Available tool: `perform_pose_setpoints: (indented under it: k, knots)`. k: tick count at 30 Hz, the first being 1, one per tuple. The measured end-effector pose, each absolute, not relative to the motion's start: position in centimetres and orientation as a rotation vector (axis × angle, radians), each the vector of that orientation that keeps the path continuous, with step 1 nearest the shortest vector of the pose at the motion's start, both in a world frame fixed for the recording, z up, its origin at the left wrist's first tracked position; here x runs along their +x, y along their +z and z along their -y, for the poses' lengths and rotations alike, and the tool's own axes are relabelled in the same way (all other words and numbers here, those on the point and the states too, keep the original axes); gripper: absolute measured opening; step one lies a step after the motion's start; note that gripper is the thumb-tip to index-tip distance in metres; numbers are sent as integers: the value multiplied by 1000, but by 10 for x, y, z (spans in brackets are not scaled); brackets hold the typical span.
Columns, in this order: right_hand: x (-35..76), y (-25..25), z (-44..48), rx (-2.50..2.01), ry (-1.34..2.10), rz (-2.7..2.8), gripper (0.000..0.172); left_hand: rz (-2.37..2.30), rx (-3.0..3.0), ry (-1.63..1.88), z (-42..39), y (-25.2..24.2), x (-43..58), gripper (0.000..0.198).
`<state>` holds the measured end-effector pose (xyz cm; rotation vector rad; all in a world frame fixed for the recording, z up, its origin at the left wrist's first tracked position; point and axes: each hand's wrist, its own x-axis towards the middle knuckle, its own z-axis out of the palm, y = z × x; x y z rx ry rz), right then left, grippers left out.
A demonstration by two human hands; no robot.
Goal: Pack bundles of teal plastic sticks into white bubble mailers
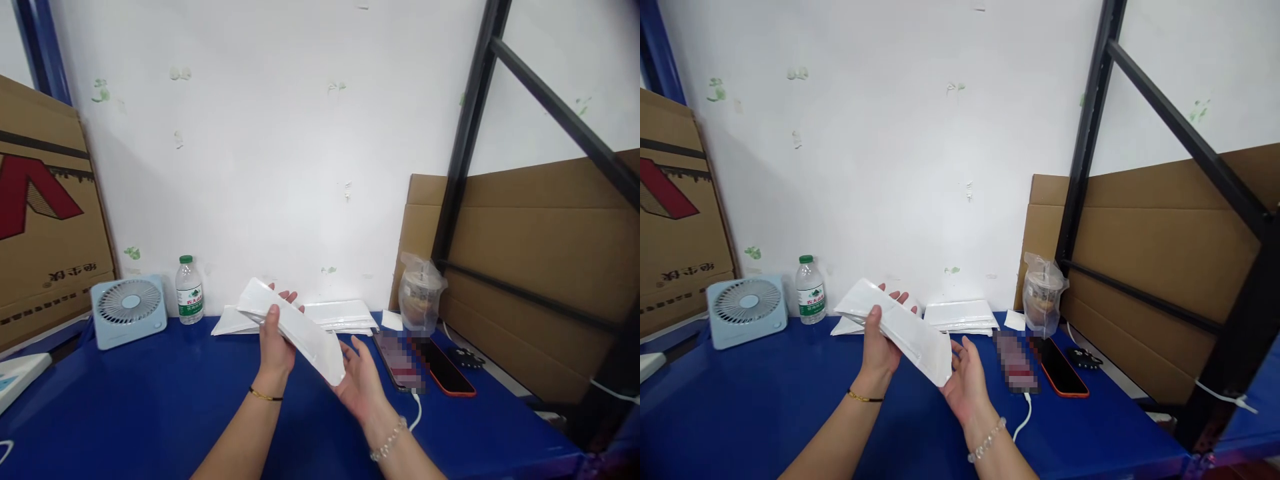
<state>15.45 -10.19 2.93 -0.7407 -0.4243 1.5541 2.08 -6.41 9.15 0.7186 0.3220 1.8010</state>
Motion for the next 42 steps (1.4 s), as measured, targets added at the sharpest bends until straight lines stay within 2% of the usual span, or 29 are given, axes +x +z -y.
perform_pose_setpoints:
  k: [4,10,14,19,26,33,38,42]
  knots:
    - [136,26,92,-794,1622,341,37,-356,953,1784,71,94,32,50]
    - [134,2,76,-873,1632,133,21,-411,1209,1771,66,100,30,53]
    - [137,-5,67,-977,1578,297,26,-351,1271,1776,65,106,30,57]
    - [149,-4,54,-1034,1344,607,33,-347,1043,1867,60,96,20,49]
    - [172,-17,35,-1503,904,999,37,-475,618,1993,44,76,-16,39]
    - [199,-18,29,-1670,553,1200,38,-474,993,1998,42,82,-47,45]
    - [190,-20,35,-1742,348,1382,37,-508,1045,1977,40,79,-51,44]
    - [181,-24,37,-1743,202,1544,36,-453,1229,1844,40,77,-33,56]
